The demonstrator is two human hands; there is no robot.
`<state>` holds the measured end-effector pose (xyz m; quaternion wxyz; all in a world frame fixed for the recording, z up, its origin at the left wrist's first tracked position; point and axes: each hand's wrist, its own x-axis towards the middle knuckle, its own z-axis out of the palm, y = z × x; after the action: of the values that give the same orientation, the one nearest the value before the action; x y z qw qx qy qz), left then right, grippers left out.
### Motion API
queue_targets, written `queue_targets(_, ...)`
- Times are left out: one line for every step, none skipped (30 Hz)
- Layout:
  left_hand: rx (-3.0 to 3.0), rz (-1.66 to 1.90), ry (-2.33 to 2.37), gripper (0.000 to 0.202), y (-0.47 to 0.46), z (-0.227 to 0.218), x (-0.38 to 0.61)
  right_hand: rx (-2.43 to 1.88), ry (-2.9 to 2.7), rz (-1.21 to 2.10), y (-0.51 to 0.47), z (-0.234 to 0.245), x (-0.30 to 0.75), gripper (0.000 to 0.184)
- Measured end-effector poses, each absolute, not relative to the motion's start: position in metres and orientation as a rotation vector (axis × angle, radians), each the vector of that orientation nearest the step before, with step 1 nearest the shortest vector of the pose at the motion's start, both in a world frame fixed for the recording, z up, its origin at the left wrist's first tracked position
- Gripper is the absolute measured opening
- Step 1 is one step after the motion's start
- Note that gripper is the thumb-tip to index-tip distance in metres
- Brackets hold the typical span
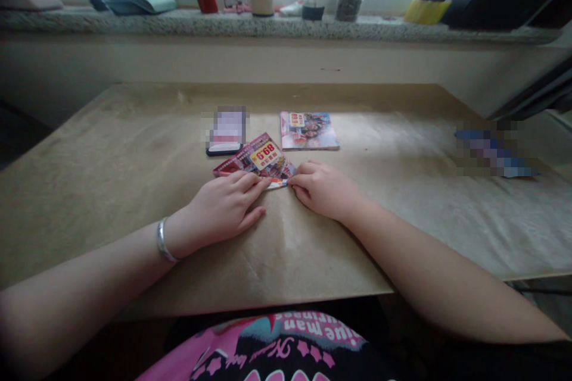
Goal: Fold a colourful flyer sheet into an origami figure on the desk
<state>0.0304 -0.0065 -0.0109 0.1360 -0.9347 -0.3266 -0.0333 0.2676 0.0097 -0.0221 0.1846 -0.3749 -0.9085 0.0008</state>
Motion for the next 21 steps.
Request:
queue_targets(-2.707, -0.092, -0.947, 0.054, -0.007, -0.011, 0.03, -1.052, -2.571, -0.016, 0.009, -0.023, 0.268, 0.025)
queue_targets(-2.707, -0.091, -0.949, 0.054, -0.007, -0.011, 0.03, -1.046, -2.584, -0.035, 0.008, -0.023, 0.268, 0.025)
queue_targets(-2.708, -0.09, -0.951, 0.054, -0.007, -0.011, 0.03, -1.034, -2.598, -0.058, 0.007, -0.023, 0.268, 0.026)
queue_targets(-2.709, -0.09, -0.953, 0.054, -0.007, -0.011, 0.03, -1.02, -2.611, -0.084, 0.006, -0.022, 0.268, 0.027)
queue_targets(-2.709, -0.09, -0.954, 0.054, -0.007, -0.011, 0.03, -1.006, -2.623, -0.111, 0.005, -0.022, 0.268, 0.028)
queue_targets(-2.71, -0.093, -0.954, 0.054, -0.007, -0.011, 0.03, -0.996, -2.634, -0.134, 0.004, -0.021, 0.267, 0.028)
queue_targets(-2.711, -0.094, -0.95, 0.054, -0.007, -0.011, 0.03, -0.99, -2.642, -0.151, 0.003, -0.021, 0.266, 0.028)
queue_targets(-2.711, -0.098, -0.947, 0.054, -0.007, -0.011, 0.03, -0.987, -2.644, -0.161, 0.003, -0.02, 0.265, 0.028)
queue_targets(-2.712, -0.103, -0.946, 0.053, -0.007, -0.011, 0.03, -0.983, -2.645, -0.162, 0.002, -0.02, 0.264, 0.028)
queue_targets(-2.713, -0.108, -0.946, 0.054, -0.008, -0.01, 0.03, -0.976, -2.645, -0.157, 0.002, -0.019, 0.262, 0.028)
queue_targets(-2.714, -0.113, -0.949, 0.054, -0.008, -0.01, 0.03, -0.966, -2.644, -0.15, 0.002, -0.019, 0.261, 0.028)
queue_targets(-2.714, -0.115, -0.957, 0.054, -0.009, -0.009, 0.03, -0.952, -2.645, -0.142, 0.002, -0.019, 0.259, 0.029)
queue_targets(-2.715, -0.118, -0.969, 0.054, -0.009, -0.008, 0.03, -0.938, -2.648, -0.137, 0.003, -0.019, 0.258, 0.029)
queue_targets(-2.719, -0.12, -0.981, 0.053, -0.01, -0.008, 0.03, -0.926, -2.653, -0.136, 0.003, -0.019, 0.257, 0.03)
queue_targets(-2.725, -0.121, -0.991, 0.052, -0.01, -0.007, 0.03, -0.919, -2.66, -0.139, 0.004, -0.019, 0.256, 0.03)
queue_targets(-2.734, -0.123, -0.998, 0.05, -0.011, -0.006, 0.03, -0.914, -2.668, -0.145, 0.004, -0.019, 0.256, 0.03)
queue_targets(-2.744, -0.125, -1.002, 0.048, -0.011, -0.005, 0.03, -0.91, -2.677, -0.152, 0.004, -0.018, 0.256, 0.03)
queue_targets(-2.755, -0.127, -1.004, 0.046, -0.011, -0.005, 0.03, -0.907, -2.686, -0.158, 0.004, -0.018, 0.255, 0.03)
queue_targets(-2.765, -0.129, -1.004, 0.045, -0.011, -0.004, 0.03, -0.909, -2.691, -0.163, 0.004, -0.018, 0.255, 0.03)
queue_targets(-2.773, -0.128, -1.002, 0.043, -0.011, -0.004, 0.03, -0.912, -2.695, -0.163, 0.004, -0.017, 0.255, 0.03)
queue_targets(-2.78, -0.127, -0.995, 0.043, -0.011, -0.004, 0.029, -0.918, -2.696, -0.164, 0.004, -0.017, 0.255, 0.031)
